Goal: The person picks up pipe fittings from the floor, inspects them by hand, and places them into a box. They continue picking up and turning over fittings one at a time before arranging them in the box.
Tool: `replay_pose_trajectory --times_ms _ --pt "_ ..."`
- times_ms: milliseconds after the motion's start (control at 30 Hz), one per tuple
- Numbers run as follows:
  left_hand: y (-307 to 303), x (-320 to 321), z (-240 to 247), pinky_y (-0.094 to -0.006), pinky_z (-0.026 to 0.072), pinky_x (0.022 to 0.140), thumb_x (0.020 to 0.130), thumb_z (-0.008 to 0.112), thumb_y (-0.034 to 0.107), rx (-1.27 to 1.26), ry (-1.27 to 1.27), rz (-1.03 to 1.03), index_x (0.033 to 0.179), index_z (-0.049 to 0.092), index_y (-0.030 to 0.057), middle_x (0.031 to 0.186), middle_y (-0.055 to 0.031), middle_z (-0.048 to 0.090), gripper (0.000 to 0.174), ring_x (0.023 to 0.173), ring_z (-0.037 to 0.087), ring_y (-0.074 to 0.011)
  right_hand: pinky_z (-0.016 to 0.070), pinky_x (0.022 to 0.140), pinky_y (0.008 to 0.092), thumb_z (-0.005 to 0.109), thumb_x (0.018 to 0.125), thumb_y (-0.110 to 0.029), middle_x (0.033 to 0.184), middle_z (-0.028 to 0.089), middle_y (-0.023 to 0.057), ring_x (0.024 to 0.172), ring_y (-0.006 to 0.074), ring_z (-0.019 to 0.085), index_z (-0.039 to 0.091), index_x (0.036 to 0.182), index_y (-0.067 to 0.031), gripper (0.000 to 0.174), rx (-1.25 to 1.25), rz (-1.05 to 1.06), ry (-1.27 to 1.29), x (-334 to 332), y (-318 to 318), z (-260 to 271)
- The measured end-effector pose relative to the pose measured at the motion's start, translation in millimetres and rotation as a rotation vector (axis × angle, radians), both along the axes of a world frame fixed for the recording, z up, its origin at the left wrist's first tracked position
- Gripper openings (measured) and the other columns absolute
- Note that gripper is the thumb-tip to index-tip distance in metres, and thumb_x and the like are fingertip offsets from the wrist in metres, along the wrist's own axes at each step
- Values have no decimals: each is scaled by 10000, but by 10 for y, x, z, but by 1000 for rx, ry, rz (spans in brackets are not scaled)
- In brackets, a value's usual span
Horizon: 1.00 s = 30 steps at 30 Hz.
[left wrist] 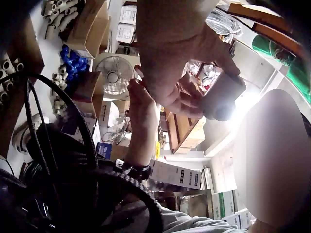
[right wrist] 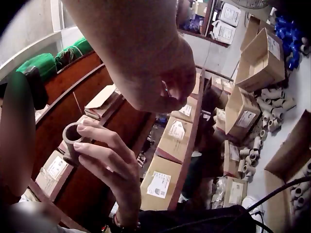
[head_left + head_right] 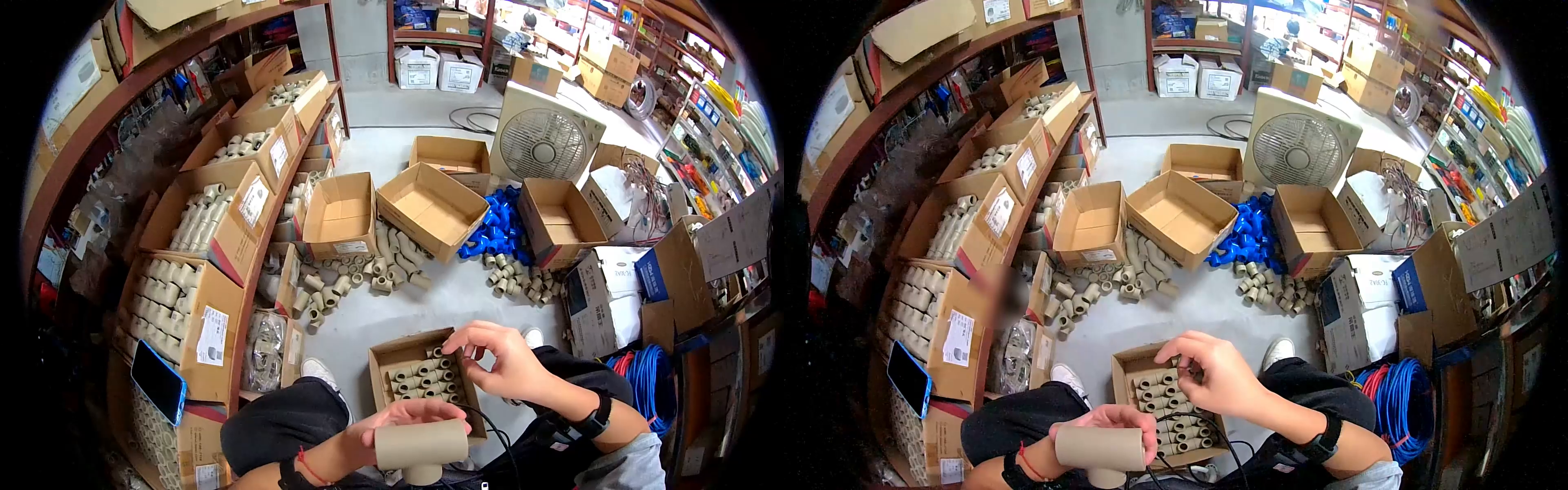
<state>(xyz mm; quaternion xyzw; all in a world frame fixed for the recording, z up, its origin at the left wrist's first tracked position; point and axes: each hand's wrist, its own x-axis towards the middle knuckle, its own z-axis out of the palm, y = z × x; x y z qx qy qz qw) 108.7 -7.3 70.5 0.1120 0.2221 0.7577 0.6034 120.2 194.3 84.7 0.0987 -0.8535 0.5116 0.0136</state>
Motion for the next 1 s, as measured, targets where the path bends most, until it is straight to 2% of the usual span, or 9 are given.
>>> replay_pose_trajectory --times_ms 233,333,367,467,533,667,767,833,1000 --pt "14 3 7 -368 385 801 408 720 531 2 -5 -10 1090 402 -57 1042 -155 461 955 932 473 -275 415 502 221 475 571 67 730 501 71 576 134 493 552 835 -45 297 12 -1 3 1 0 19" --pt "17 5 -10 -375 370 838 417 729 510 7 -12 -1 1112 380 -58 1068 -164 457 964 970 465 -270 411 536 203 463 607 80 784 508 54 593 102 484 557 856 -41 293 -91 46 -84 16 9 34" --pt "16 5 -12 -376 365 851 418 734 503 9 -17 2 1119 371 -57 1080 -168 454 968 986 461 -267 409 558 200 463 626 82 819 504 49 612 91 479 550 877 -35 290 -244 89 -124 18 9 31" --pt "18 -29 11 -306 299 912 486 705 508 14 38 -83 1187 283 -61 1145 -122 411 997 1060 416 -198 403 620 196 466 679 85 921 485 40 671 67 463 523 938 -17 284 -661 199 -229 28 7 32" --pt "30 -13 -23 -305 302 910 498 713 477 23 24 -107 1189 281 -60 1147 -124 407 976 1063 412 -199 400 656 201 468 706 86 982 464 40 716 62 453 498 976 -5 287 -887 243 -284 40 11 56" --pt "59 25 -49 -304 311 903 514 724 431 27 -24 -123 1191 280 -56 1139 -126 410 944 1056 416 -199 395 675 200 493 691 104 1073 421 73 753 83 450 437 1027 -15 361 -1075 318 -272 63 37 51" --pt "66 18 -29 -314 318 896 522 727 411 38 -34 -94 1195 273 -50 1122 -122 416 933 1037 426 -199 382 655 210 506 672 119 1031 409 89 740 103 469 397 853 -62 278 -1129 286 -297 80 23 89" --pt "66 21 -38 -320 315 899 520 728 415 35 -31 -76 1200 266 -51 1134 -125 406 945 1040 424 -201 387 646 206 521 656 132 978 415 82 731 109 493 337 741 -98 307 -1128 244 -316 79 7 110" --pt "71 18 -38 -328 301 915 503 729 445 3 -14 -53 1207 259 -53 1194 -140 360 982 1072 404 -209 431 633 186 542 644 141 877 439 51 749 97 529 346 736 -92 318 -1010 206 -261 80 47 103"
